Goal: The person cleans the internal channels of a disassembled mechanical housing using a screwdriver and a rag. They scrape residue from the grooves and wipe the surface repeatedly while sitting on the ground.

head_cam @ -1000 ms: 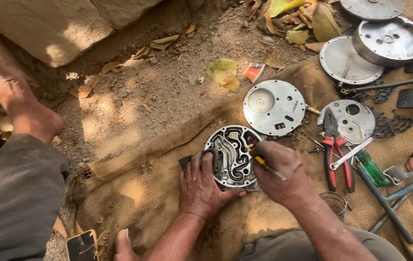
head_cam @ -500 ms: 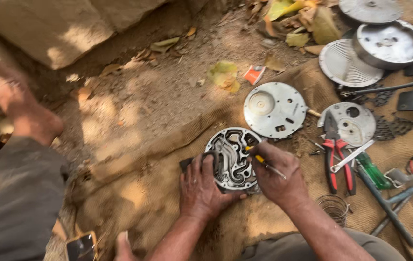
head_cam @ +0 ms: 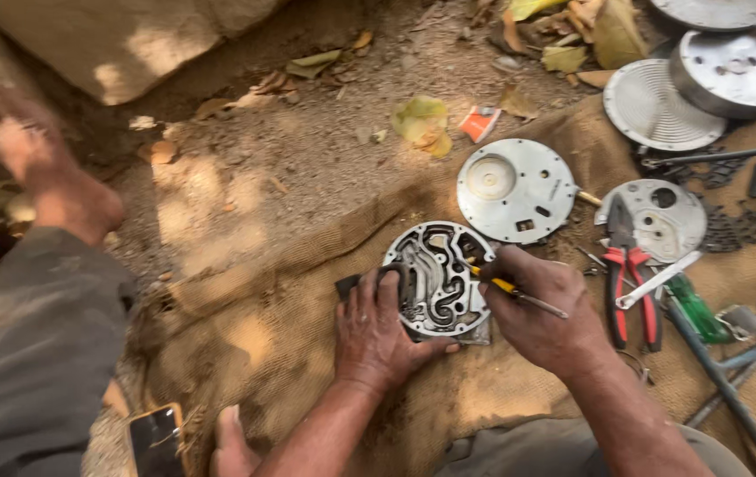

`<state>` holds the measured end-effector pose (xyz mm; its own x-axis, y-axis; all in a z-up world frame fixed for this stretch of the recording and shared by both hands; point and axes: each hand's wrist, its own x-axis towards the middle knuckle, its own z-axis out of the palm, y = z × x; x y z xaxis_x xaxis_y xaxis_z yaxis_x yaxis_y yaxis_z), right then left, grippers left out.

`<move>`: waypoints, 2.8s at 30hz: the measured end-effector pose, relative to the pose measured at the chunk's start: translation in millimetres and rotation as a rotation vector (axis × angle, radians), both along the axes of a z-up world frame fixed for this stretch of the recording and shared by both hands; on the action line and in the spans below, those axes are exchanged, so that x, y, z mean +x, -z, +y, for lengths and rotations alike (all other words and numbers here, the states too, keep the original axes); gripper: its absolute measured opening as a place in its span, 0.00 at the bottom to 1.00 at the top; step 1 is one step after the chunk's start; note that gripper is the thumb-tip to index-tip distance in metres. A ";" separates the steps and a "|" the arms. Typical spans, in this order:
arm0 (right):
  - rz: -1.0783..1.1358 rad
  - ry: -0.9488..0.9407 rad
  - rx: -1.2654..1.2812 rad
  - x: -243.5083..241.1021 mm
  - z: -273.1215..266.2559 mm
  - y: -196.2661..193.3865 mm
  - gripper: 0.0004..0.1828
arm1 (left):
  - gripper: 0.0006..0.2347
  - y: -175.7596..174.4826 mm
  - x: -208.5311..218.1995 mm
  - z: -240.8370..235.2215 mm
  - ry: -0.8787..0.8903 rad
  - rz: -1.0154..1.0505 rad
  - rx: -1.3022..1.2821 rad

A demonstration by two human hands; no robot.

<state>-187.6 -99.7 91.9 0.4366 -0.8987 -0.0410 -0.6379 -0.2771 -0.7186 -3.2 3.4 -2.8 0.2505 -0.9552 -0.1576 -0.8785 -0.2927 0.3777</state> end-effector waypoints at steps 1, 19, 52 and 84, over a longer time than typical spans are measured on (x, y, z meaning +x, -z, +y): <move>-0.011 -0.003 -0.020 -2.5 0.1 0.8 0.07 | 0.56 0.7 -3.6 -2.0 -0.001 0.014 0.004; -0.555 0.319 0.059 17.4 -24.1 33.9 0.04 | 0.59 -5.1 -3.1 0.7 -0.042 0.023 0.113; -0.886 0.452 0.122 0.1 -66.8 42.8 0.07 | 0.14 -45.5 47.6 11.4 -0.662 0.565 -0.373; -0.032 0.125 -0.024 25.4 -43.6 32.6 0.11 | 0.59 -42.3 3.3 -73.8 -0.043 0.128 0.244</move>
<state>-162.1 -143.3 59.2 0.3220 -0.9467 -0.0071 -0.6456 -0.2141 -0.7331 0.1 -70.4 39.5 0.2530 -0.8740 -0.4150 -0.8131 -0.4245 0.3983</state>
